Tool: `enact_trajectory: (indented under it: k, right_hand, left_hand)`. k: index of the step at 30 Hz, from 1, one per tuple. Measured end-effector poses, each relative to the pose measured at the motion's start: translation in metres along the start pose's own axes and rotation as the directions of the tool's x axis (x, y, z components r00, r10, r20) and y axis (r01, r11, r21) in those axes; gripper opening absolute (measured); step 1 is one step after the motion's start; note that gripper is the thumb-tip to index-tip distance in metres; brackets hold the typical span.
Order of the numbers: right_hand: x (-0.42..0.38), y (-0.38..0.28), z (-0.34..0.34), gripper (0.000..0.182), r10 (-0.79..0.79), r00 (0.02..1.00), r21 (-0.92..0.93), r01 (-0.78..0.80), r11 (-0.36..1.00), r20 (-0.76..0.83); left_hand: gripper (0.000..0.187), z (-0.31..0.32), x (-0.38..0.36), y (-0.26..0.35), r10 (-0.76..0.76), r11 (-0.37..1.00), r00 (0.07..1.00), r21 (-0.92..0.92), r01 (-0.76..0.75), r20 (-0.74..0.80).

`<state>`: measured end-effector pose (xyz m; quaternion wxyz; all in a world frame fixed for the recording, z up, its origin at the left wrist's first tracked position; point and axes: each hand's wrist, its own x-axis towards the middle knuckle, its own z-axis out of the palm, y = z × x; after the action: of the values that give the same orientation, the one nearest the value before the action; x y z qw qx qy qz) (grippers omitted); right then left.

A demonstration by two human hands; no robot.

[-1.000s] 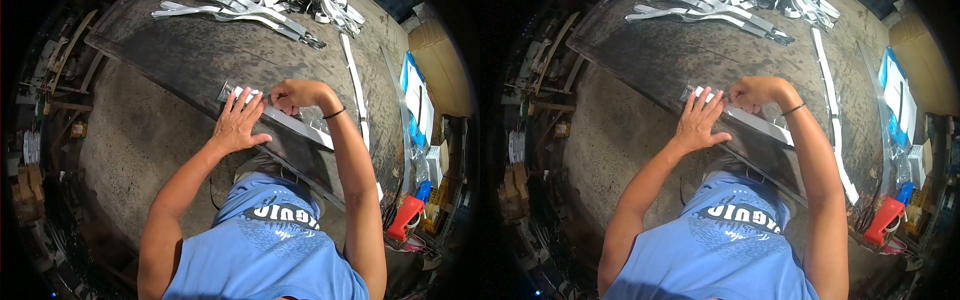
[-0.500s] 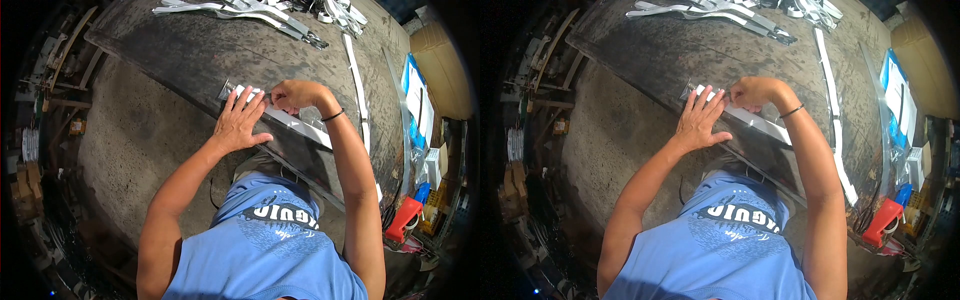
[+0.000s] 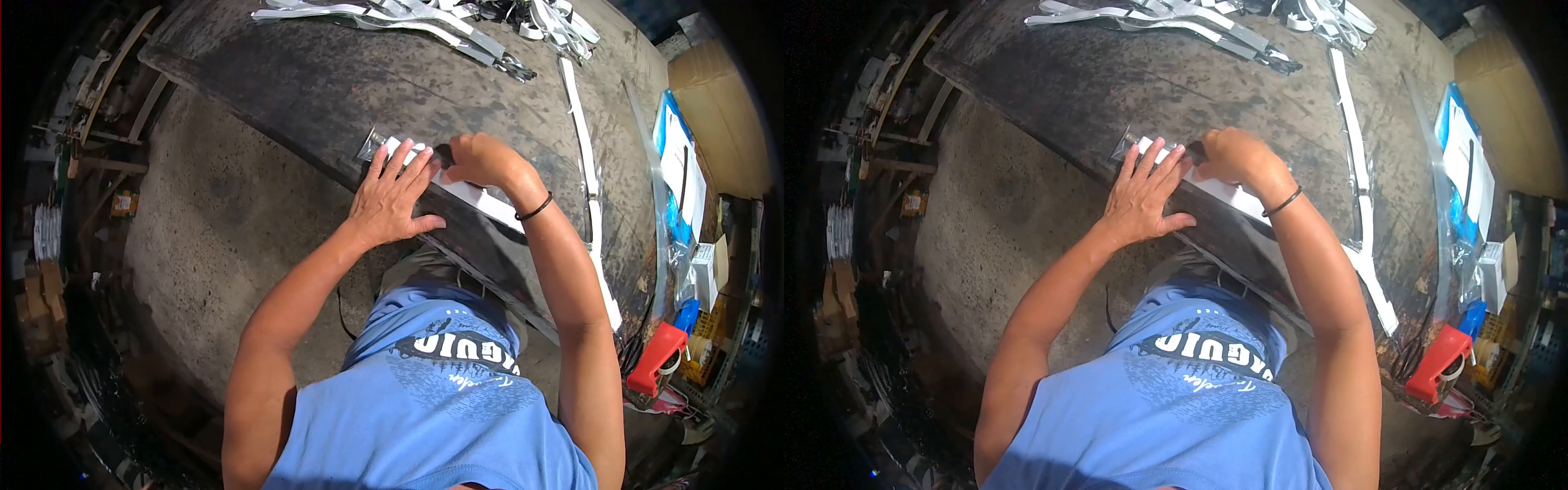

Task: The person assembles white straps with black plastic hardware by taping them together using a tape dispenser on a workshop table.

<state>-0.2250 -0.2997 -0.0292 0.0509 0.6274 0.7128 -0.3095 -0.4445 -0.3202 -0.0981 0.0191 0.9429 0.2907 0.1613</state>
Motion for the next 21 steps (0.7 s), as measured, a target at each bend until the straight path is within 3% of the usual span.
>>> enact_trajectory:
  k: [2,4,5,6,7,8,10,11,13,17,19,20,21]
  right_hand:
    - [-0.008,0.006,-0.001,0.036,0.061,0.995,-0.078,-0.068,0.995,-0.084]
    - [-0.016,0.022,0.003,0.055,-0.129,0.930,0.055,0.157,0.986,-0.345]
    - [-0.019,0.021,0.009,0.055,-0.134,0.931,0.052,0.161,0.986,-0.341]
    - [-0.025,0.018,0.016,0.065,-0.231,0.778,-0.082,0.227,0.971,-0.585]
    - [-0.033,0.015,0.023,0.076,-0.328,0.553,-0.225,0.248,0.942,-0.766]
    - [-0.043,0.006,0.034,0.076,-0.328,0.553,-0.224,0.248,0.942,-0.766]
    - [-0.063,-0.017,0.057,0.085,-0.367,0.677,-0.378,0.140,0.915,-0.638]
    - [-0.059,-0.007,0.085,0.085,-0.366,0.798,-0.334,0.221,0.916,-0.479]
    - [-0.064,-0.003,0.086,0.088,-0.312,0.875,-0.303,0.204,0.931,-0.371]
    - [-0.076,-0.011,0.052,0.088,-0.236,0.796,-0.239,0.118,0.964,-0.558]
    - [-0.081,-0.017,0.047,0.087,-0.205,0.563,-0.136,0.161,0.977,-0.801]
    - [-0.078,-0.017,0.056,0.084,-0.236,0.523,-0.188,0.143,0.972,-0.819]
    - [-0.079,-0.021,0.064,0.080,-0.231,0.614,-0.157,0.172,0.972,-0.755]
  left_hand:
    - [0.090,0.000,0.000,0.001,-0.003,1.000,1.000,-0.008,0.003,0.005]
    - [0.090,-0.001,0.002,0.000,-0.019,1.000,1.000,-0.015,0.019,0.013]
    - [0.090,-0.001,0.002,0.001,-0.015,1.000,1.000,-0.024,0.015,0.005]
    - [0.090,-0.001,0.000,0.001,-0.012,0.999,1.000,-0.033,0.012,-0.001]
    - [0.090,0.000,-0.002,0.001,-0.018,0.999,1.000,-0.035,0.018,0.002]
    - [0.091,0.001,-0.002,0.000,-0.004,0.999,1.000,-0.049,0.003,-0.024]
    - [0.095,0.012,-0.004,-0.004,0.036,0.998,0.993,-0.045,-0.041,-0.112]
    - [0.095,0.008,-0.003,-0.003,0.043,0.998,0.993,-0.045,-0.048,-0.113]
    - [0.103,-0.001,0.000,0.000,0.006,0.998,1.000,-0.064,-0.005,0.004]
    - [0.118,-0.010,0.002,0.001,-0.002,0.998,0.997,-0.055,0.006,0.072]
    - [0.119,-0.007,0.000,-0.001,0.012,1.000,0.998,-0.028,-0.010,0.056]
    - [0.120,-0.005,0.001,-0.001,0.029,1.000,0.999,-0.012,-0.029,0.041]
    - [0.119,-0.012,0.003,0.003,0.003,0.999,0.996,-0.040,0.001,0.091]
